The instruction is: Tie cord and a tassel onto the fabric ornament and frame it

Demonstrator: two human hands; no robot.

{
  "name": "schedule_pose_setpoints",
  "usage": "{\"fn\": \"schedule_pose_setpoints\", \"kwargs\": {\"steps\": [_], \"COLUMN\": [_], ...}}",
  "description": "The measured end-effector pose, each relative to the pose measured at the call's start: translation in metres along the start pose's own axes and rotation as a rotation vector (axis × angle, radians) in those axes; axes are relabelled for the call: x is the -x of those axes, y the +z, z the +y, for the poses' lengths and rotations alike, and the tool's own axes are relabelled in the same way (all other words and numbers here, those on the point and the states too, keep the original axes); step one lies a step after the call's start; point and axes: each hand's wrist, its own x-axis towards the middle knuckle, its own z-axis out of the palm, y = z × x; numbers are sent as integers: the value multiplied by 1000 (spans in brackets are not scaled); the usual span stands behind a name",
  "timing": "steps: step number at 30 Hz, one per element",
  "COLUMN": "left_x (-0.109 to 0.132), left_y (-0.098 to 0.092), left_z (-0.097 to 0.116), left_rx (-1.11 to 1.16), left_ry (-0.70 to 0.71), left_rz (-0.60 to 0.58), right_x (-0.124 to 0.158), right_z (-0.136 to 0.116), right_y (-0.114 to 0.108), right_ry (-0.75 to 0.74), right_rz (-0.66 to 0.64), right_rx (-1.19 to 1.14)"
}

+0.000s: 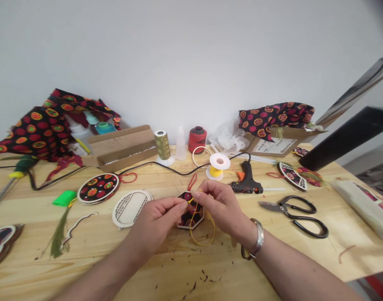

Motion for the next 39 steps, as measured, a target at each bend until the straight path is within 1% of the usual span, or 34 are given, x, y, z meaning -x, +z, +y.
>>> {"fn": "schedule_pose_setpoints", "kwargs": {"steps": [4,8,10,12,17,21,25,27,30,35,39], "left_x": [1,2,2,2,2,4,4,3,1,2,1], "left_y": [-1,0,0,0,2,4,4,2,0,-2,-1], "left_z": [-4,-6,-4,-2,4,1,-4,-4,-3,-1,-1], "left_rx": [95,271,314,277,48,-123,-207,-223,-214,-144,-101], "left_ry": [-50,-91,-94,-75,5,125,202,198,156,100,93], "left_rz": [-31,-31,-18,-7,14,37,30,17,-15,-32,-31], "right_x": [0,-1,-1,1,3,2,0,-1,-3,-6,-5], "right_z": [2,5,6,6,4,2,1,1,1,0,-4], "right_y": [0,-1,-1,0,1,1,0,-1,-1,-3,-5], "right_ry": [-5,-42,-46,-39,-1,17,-11,-12,14,89,98], "right_rz": [13,29,30,25,10,-8,8,10,-12,-100,-160], "right_rx": [0,-1,3,8,6,-31,-25,-22,-38,-66,-122]}}
